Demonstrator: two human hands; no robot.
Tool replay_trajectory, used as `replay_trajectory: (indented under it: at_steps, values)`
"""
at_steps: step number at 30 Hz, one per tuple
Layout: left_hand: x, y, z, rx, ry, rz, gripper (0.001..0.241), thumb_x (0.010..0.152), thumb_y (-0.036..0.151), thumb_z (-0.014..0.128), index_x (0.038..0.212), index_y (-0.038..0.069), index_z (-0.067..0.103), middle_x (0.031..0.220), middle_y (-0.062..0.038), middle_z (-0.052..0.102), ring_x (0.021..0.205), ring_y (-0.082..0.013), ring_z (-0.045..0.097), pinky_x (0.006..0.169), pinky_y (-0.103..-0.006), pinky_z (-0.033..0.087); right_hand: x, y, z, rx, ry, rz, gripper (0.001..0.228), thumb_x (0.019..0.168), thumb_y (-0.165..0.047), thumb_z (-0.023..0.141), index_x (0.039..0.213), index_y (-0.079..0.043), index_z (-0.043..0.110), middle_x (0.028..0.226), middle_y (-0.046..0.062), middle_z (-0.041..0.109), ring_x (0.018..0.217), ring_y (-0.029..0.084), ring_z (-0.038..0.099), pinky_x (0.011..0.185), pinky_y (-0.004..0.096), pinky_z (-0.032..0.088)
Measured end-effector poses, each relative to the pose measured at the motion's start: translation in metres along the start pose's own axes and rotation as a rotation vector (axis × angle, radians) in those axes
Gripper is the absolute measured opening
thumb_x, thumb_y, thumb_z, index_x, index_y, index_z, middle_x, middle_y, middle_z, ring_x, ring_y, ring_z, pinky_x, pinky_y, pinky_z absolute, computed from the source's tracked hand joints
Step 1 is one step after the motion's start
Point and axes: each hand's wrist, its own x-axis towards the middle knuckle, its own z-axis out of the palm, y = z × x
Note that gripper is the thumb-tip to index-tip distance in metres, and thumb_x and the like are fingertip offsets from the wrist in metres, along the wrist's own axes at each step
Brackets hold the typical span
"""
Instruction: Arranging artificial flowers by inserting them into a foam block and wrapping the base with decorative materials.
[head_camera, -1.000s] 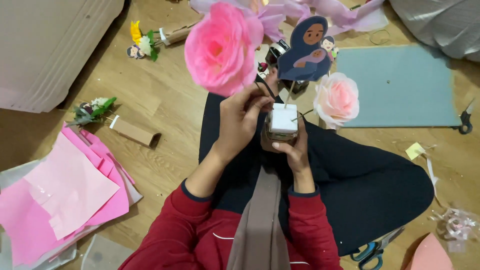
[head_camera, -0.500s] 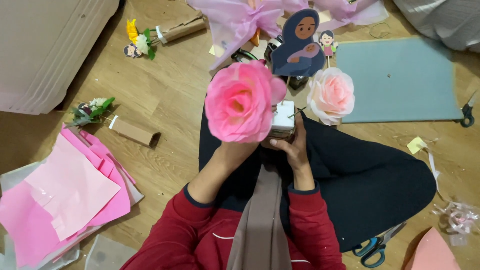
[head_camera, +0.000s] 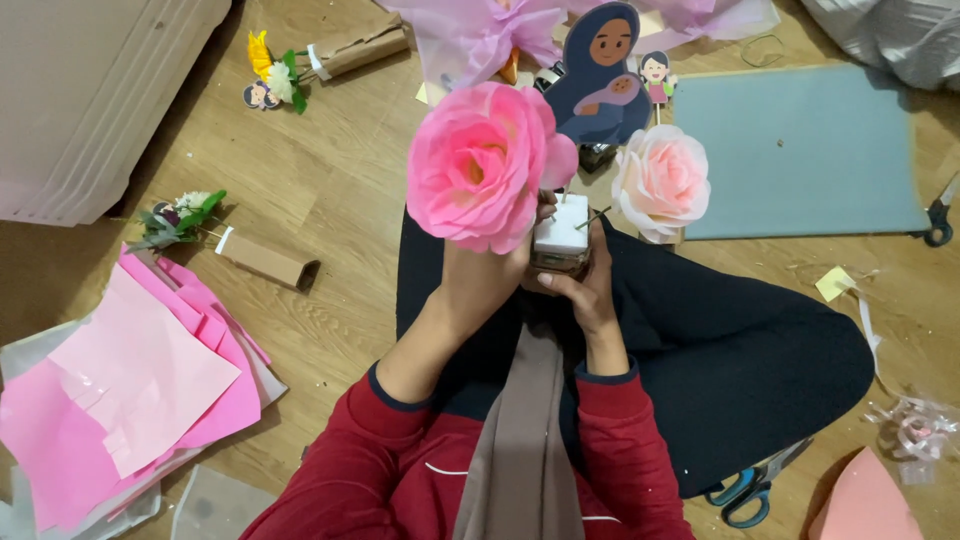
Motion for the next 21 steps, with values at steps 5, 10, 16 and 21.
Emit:
replay_trajectory:
  at_steps: [5, 10, 16, 21]
  values:
    - [0.006, 0.001, 0.001, 0.034, -0.022, 0.005, 0.018, 0.066, -0.001, 0.058, 0.056, 0.011, 0.051, 0.049, 0.001, 0.044, 0.047, -0.0188, 0.044, 0.044, -0.0293, 0.037, 0.001, -0.007, 0.004, -0.01, 0.001, -0.012, 0.097, 0.056, -0.017, 0.08, 0.138, -0.004, 0.028, 0.123, 0.015, 0.048, 0.113, 0.022, 0.045, 0.095, 0.039, 0.036]
    - [0.008, 0.002, 0.001, 0.067, -0.042, 0.006, 0.018, 0.064, -0.001, 0.059, 0.055, 0.012, 0.05, 0.049, 0.001, 0.043, 0.048, -0.0199, 0.045, 0.044, -0.0301, 0.036, 0.001, 0.0, -0.001, -0.017, 0.009, -0.016, 0.098, 0.054, -0.017, 0.079, 0.137, -0.004, 0.029, 0.122, 0.013, 0.049, 0.111, 0.02, 0.046, 0.095, 0.038, 0.037]
    - [0.012, 0.006, 0.001, 0.112, -0.067, 0.012, 0.018, 0.061, 0.0, 0.06, 0.054, 0.012, 0.049, 0.049, 0.002, 0.043, 0.049, -0.0213, 0.047, 0.045, -0.0311, 0.035, -0.002, 0.0, 0.005, -0.006, 0.045, -0.022, 0.091, 0.053, -0.015, 0.079, 0.133, -0.004, 0.036, 0.114, 0.009, 0.053, 0.105, 0.016, 0.047, 0.09, 0.034, 0.038]
    - [0.006, -0.002, 0.007, 0.101, -0.054, 0.071, 0.013, 0.059, -0.001, 0.062, 0.06, 0.01, 0.055, 0.056, 0.0, 0.048, 0.061, -0.0229, 0.049, 0.056, -0.0323, 0.036, -0.005, 0.012, 0.002, 0.009, 0.052, 0.002, 0.088, 0.05, -0.013, 0.077, 0.129, -0.005, 0.04, 0.113, 0.009, 0.053, 0.103, 0.016, 0.047, 0.09, 0.032, 0.038]
